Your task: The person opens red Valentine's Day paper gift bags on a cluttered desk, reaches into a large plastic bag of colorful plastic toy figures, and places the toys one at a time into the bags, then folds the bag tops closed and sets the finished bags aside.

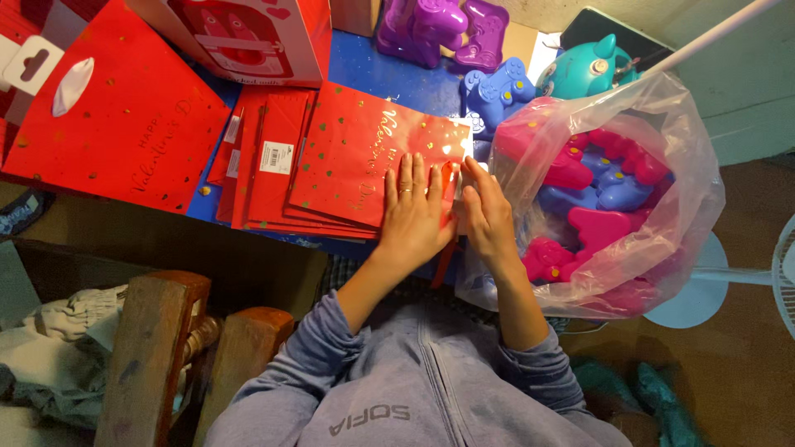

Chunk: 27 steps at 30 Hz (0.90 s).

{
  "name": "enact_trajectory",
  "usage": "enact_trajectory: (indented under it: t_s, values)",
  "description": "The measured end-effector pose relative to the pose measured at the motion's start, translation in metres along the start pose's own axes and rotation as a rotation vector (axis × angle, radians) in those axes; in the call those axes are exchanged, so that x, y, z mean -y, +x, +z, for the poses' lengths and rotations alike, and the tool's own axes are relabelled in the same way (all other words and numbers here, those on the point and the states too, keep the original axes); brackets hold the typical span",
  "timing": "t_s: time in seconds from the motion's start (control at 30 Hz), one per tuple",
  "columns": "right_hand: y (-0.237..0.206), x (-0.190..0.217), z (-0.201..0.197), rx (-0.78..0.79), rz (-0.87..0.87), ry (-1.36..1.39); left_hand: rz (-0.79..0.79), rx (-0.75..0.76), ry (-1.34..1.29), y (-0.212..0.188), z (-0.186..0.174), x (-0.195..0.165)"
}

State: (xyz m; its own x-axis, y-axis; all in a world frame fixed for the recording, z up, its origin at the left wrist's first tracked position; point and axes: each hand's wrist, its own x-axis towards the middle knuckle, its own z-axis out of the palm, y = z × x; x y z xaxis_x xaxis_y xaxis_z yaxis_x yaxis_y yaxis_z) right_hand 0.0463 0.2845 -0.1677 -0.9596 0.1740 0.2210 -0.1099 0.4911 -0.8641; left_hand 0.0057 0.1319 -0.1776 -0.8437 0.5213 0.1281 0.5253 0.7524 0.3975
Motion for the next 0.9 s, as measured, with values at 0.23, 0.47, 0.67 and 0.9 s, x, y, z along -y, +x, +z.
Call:
enact_trajectory:
  t_s: [0.23,0.47,0.67,0.9]
  values:
    - [-0.002,0.023,-0.013,0.032,0.229,0.360,0.125,0.157,-0.484,0.000,-0.030,0.060]
    - [-0.011,0.025,0.000,0.048,0.127,0.487,-0.038,0.150,-1.011,-0.003,-0.032,0.068]
    - [-0.023,0.036,0.011,0.075,0.099,0.361,-0.130,0.029,-0.986,-0.012,-0.048,0.055]
    - [-0.027,0.063,0.012,0.087,0.081,0.087,-0.225,0.077,-0.121,0.001,-0.067,0.016]
